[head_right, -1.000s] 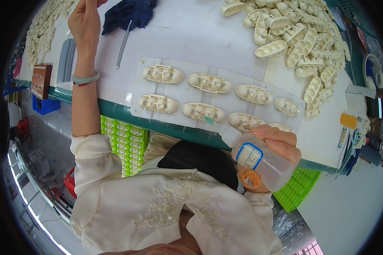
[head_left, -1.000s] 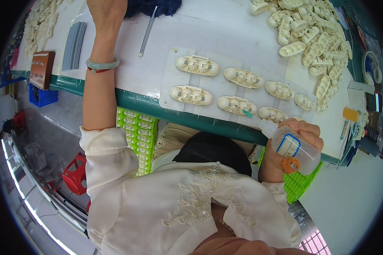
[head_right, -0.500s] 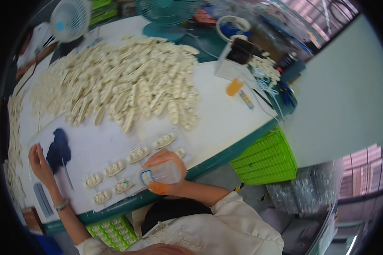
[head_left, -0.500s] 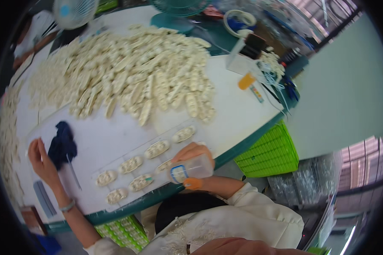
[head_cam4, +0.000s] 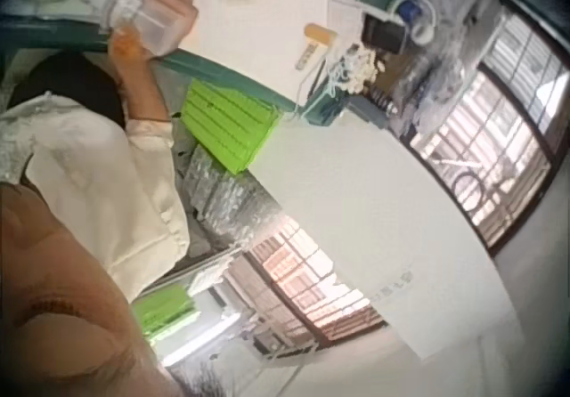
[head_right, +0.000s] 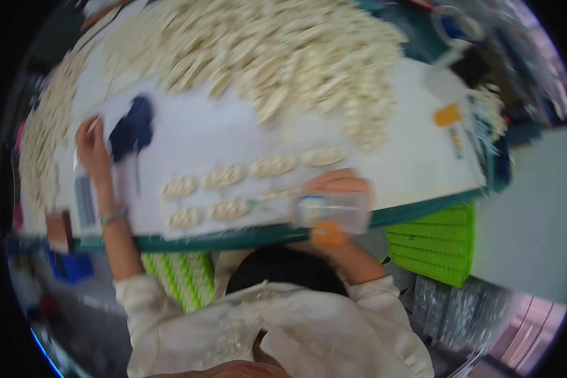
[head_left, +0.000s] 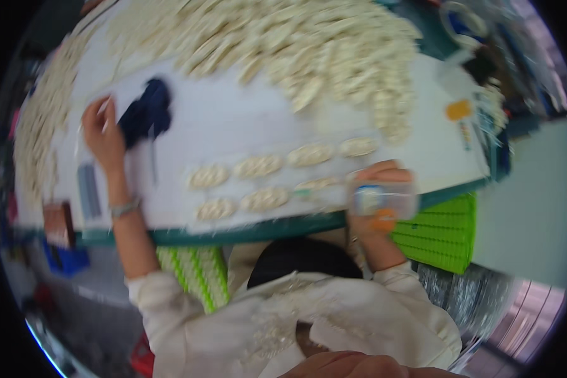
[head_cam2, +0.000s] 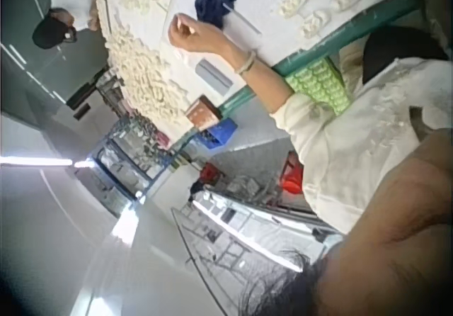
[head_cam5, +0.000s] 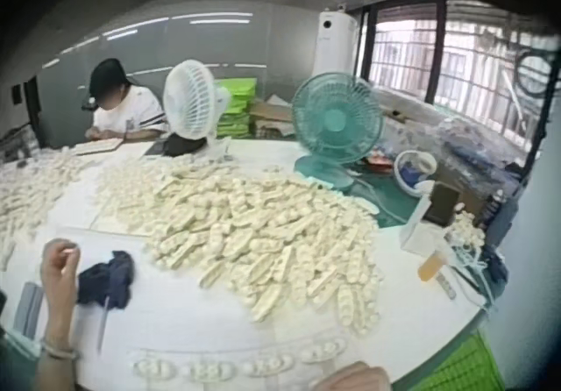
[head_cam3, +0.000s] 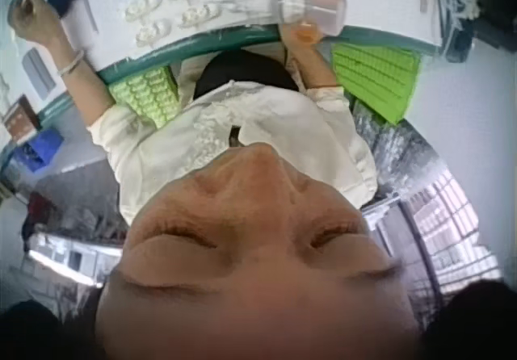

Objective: Assembling, scraping, and gluing small white plastic components at a factory workbench.

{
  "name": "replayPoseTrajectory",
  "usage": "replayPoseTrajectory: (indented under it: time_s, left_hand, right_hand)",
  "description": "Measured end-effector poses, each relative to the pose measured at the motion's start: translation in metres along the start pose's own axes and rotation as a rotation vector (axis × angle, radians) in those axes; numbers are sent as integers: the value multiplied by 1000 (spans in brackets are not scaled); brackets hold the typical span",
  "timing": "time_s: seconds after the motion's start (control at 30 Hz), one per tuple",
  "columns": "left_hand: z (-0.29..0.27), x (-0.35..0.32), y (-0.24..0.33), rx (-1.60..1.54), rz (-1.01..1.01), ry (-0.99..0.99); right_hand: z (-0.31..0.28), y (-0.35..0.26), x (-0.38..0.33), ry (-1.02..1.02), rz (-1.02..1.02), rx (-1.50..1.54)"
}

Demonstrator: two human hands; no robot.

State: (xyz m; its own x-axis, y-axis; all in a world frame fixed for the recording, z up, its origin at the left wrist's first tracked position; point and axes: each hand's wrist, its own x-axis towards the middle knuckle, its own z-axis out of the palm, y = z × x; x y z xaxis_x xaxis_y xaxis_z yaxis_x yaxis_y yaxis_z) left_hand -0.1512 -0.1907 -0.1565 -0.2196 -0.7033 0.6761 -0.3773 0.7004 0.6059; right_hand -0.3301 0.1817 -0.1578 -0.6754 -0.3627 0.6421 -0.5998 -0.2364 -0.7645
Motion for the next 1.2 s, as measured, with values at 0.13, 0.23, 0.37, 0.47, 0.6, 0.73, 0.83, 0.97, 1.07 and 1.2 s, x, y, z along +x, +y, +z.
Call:
replayPoseTrajectory:
  time_s: [0.13,0.23,0.37,0.47,0.6,0.73,0.83,0.97,1.07,1.2]
  left_hand:
    - [-7,4,8,-33,30,35]
    - [-8,3,18,-28,-14,11]
    - [-10,4,9,-88,-69,-32]
    - [-9,4,13,-21,-20,-7]
    - [0,8,38,-72,-156,28]
    - [-1,8,33,-95,-126,28]
    - [3,8,23,-102,-90,21]
    - [-8,3,11,2,-69,-55]
    - [-9,5,3,-106,-88,-81]
    - [-11,3,8,-11,-41,-48]
  right_hand:
    - [0,-5,4,78,-16,226]
    - [-3,-4,4,42,-28,-16]
    - [-10,6,1,-120,-190,-84]
    - [-14,2,-3,-212,-148,-47]
    - [-10,0,-3,-209,-133,-28]
    - [-15,-1,-1,-271,-99,18]
    - [-13,-4,3,-262,-146,-78]
    - [-12,-10,9,96,-7,-208]
    - [-31,8,14,43,-178,74]
    - [-29,8,7,104,-147,137]
